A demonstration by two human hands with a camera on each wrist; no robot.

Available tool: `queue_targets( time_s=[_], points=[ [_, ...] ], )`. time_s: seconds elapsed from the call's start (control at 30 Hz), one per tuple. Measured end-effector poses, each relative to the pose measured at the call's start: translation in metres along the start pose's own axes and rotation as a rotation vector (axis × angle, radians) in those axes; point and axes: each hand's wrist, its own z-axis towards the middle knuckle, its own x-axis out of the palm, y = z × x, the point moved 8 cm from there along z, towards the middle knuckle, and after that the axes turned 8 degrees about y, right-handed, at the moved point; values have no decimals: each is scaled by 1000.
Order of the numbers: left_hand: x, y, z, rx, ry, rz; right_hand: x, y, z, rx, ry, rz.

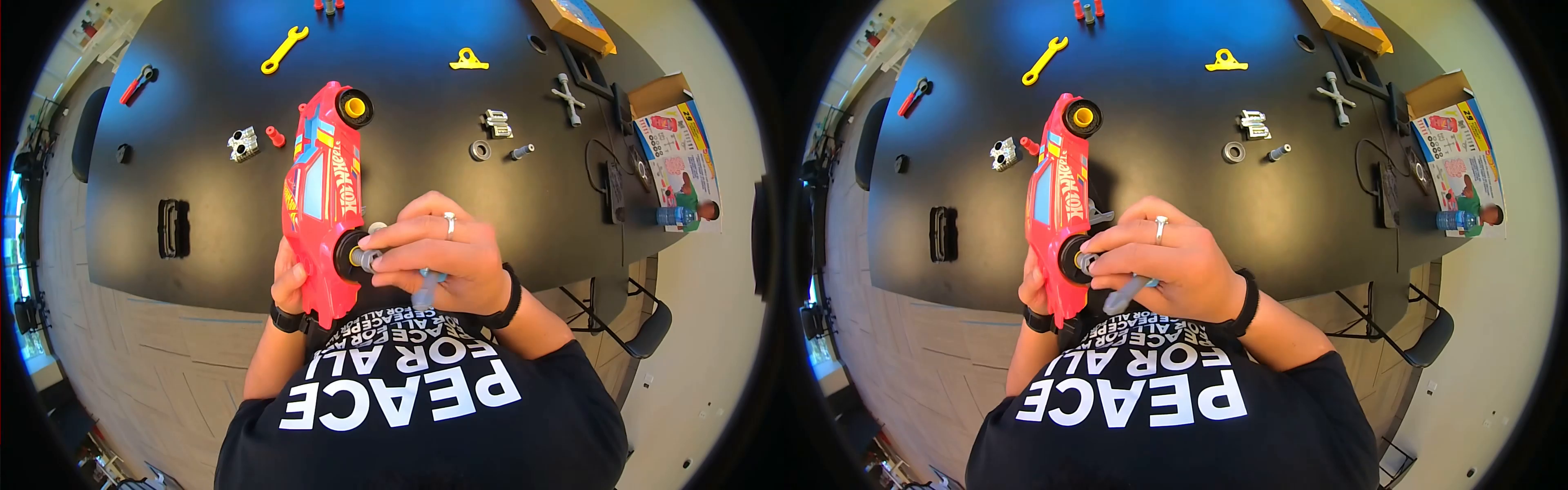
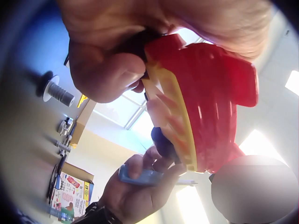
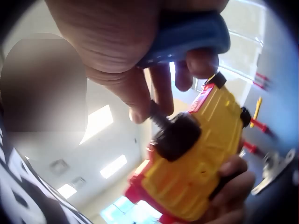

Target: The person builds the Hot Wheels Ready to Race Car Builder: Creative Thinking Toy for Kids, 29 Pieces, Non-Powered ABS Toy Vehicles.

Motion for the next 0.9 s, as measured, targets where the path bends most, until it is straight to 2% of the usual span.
queue_targets(
  time_s=[0.1, 0.17, 0.2, 0.27, 0.33, 0.4, 0.43, 0.47, 0.53, 0.77, 0.83, 0.9],
  points=[
    [0, -2, 0, 21, -52, 35, 7, 1, -7, 10, 72, -59],
    [-4, 1, 0, 43, -48, 57, 3, 3, -9, 190, 123, -107],
    [-5, 1, -1, 60, -45, 79, 0, 4, -13, 191, 126, -104],
    [-4, -1, 0, 80, -78, 138, -12, -8, -26, 345, 144, -103],
    [-2, -5, 0, 115, -99, 262, -24, -8, -33, 305, 180, -136],
    [-5, -3, -2, 98, -125, 283, -27, -20, -55, 618, 264, -122],
    [-3, -2, -1, 102, -103, 331, -31, -21, -66, 656, 276, -214],
    [-2, -2, 0, 106, -80, 379, -36, -22, -70, 661, 273, -218],
    [-4, 0, 0, 95, -69, 377, -41, -9, -66, 463, 288, -358],
    [-1, 3, -2, 79, -71, 429, -51, 1, -60, 418, 284, -449],
    [-2, 1, -2, 79, -73, 460, -47, 2, -57, 390, 320, -564],
    [-1, 1, 0, 85, -56, 469, -51, -1, -57, 369, 300, -509]
  ],
)
